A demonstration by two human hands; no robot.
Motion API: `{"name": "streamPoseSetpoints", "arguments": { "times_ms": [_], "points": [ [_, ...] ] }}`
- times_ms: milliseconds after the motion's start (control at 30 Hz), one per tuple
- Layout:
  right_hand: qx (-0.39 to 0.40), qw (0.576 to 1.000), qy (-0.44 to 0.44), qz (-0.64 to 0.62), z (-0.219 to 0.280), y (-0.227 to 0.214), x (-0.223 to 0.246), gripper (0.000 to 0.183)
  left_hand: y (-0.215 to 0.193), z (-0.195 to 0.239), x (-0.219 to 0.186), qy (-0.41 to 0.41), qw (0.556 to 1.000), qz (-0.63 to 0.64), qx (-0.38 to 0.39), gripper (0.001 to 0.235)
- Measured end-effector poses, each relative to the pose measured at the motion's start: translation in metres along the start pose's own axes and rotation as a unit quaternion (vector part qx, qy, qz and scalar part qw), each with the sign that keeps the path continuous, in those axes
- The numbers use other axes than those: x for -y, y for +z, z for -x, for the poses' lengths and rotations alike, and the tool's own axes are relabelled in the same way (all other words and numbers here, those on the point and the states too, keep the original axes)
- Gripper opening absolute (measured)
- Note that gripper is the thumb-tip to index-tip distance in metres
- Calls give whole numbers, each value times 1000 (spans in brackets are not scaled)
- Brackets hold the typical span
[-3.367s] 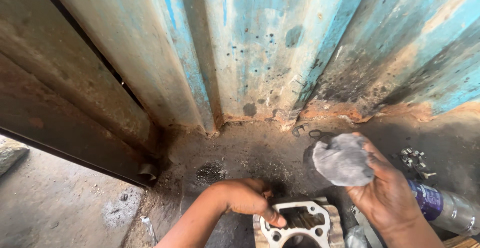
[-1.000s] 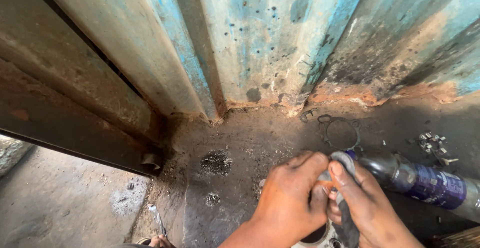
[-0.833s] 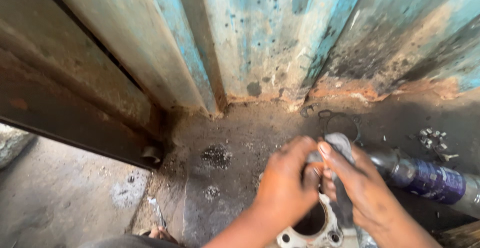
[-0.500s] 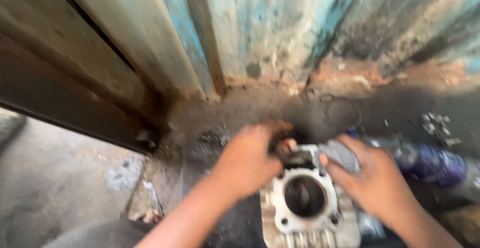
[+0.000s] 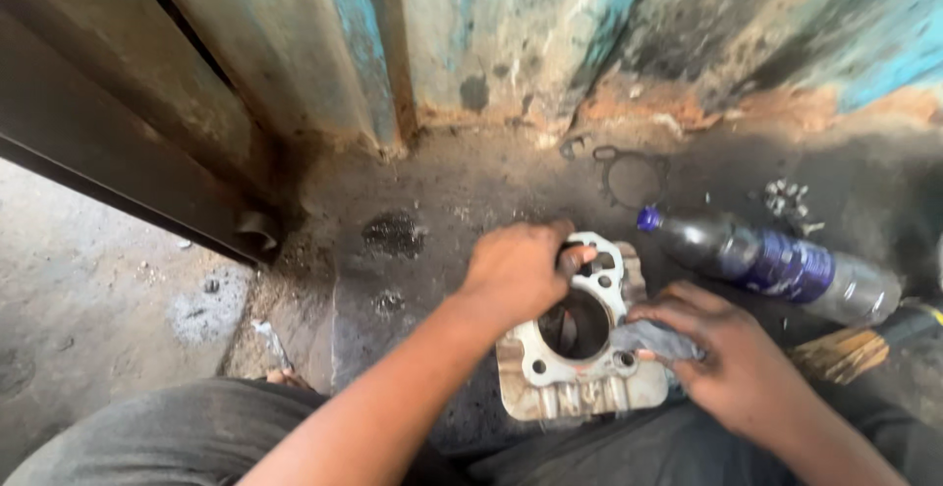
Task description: The person cleans a metal engine cylinder head using a cloth and a liquid solvent. They wipe the exterior and interior surfaces, then pour liquid from a plastic bottle into the part's openings and continue wiping to remove residue.
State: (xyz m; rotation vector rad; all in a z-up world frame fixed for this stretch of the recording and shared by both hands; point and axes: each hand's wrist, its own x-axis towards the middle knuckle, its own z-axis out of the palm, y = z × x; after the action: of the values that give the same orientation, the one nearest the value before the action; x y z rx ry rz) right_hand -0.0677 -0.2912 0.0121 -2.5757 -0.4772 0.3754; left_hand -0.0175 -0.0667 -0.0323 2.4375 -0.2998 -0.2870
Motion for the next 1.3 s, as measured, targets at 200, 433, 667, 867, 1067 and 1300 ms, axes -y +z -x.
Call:
{"name": "streamPoseSetpoints", "arguments": {
  "times_ms": [200, 433, 667, 867, 1067, 1300],
  "points": [
    [-134, 987, -61, 58, -33, 7, -4, 39, -4, 4, -1, 23, 999, -8, -43, 34],
    [-105, 993, -58, 3, -3, 14, 0, 33, 2, 2, 0, 17, 998, 13, -59, 34],
    [-160, 985, -23, 67, -41, 15, 10, 32, 2, 4, 1, 18, 997, 9, -70, 30],
    [-87, 996, -8, -22, -7, 18, 7, 33, 5, 5, 2, 2, 998, 15, -65, 31],
    [-180, 980, 36, 72, -48, 19, 22, 33, 0, 6, 0, 8, 997, 13, -71, 30],
    [-48, 996, 57, -50, 5, 17, 3, 31, 10, 6, 6, 1, 997, 21, -78, 32]
  ]
}}
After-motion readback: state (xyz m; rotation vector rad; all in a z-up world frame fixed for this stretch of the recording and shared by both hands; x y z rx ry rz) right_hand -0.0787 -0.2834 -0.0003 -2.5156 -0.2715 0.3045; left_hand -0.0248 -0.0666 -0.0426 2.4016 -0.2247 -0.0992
